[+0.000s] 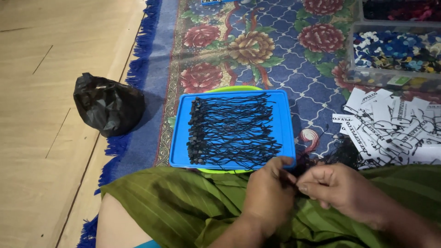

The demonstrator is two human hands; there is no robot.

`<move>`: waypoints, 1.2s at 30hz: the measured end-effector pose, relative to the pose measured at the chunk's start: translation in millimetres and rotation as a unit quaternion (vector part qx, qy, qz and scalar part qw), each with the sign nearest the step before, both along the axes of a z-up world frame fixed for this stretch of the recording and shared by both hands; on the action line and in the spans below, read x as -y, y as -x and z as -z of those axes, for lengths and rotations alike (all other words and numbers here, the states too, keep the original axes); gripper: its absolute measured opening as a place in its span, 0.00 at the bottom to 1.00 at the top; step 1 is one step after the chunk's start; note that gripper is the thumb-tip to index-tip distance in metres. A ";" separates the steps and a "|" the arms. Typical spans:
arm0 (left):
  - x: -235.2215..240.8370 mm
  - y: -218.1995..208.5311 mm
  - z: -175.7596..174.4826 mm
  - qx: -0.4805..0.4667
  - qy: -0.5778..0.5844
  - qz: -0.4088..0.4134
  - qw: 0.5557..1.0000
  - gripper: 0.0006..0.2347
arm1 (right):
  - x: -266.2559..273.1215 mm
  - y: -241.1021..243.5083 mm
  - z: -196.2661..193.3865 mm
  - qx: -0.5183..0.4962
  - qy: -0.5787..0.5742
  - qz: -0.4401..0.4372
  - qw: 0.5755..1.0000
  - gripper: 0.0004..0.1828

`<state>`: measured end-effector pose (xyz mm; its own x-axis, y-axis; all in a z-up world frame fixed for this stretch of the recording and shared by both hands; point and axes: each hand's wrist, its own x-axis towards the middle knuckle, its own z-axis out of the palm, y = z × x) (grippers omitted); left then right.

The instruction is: The person sits on a patterned rug and repeatedly picks up black cable ties from a blue tray, manipulates them with both hands, and places them back onto the tray. Nearby, a black plastic bag and a container of colorful beads are visible.

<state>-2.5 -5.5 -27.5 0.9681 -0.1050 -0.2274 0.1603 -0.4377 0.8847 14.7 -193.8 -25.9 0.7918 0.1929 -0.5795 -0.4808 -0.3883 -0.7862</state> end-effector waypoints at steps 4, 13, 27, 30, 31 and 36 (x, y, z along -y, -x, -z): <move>4.7 -0.4 -3.4 -0.072 0.012 -0.014 0.997 0.22 | 8.2 1.8 20.0 0.008 -0.013 -0.017 1.000 0.12; -5.4 1.1 -2.0 -0.148 -0.005 0.037 0.988 0.09 | 10.5 -3.7 31.1 0.030 -0.130 0.038 0.990 0.08; -8.5 -1.8 -21.6 0.050 -0.187 0.071 0.979 0.08 | -18.9 -1.9 -6.8 -0.041 0.021 -0.010 0.999 0.22; -23.2 -11.3 -11.1 0.052 -0.170 -0.021 0.984 0.06 | -5.2 -6.5 10.1 0.040 0.166 -0.045 0.984 0.16; -29.8 -12.7 -6.2 0.050 -0.171 -0.020 0.984 0.06 | 0.4 -8.0 9.9 0.039 0.165 -0.044 0.985 0.16; -58.1 -21.8 -9.0 0.021 -0.125 -0.152 0.980 0.05 | 23.1 -16.1 10.7 0.031 0.138 0.086 0.986 0.17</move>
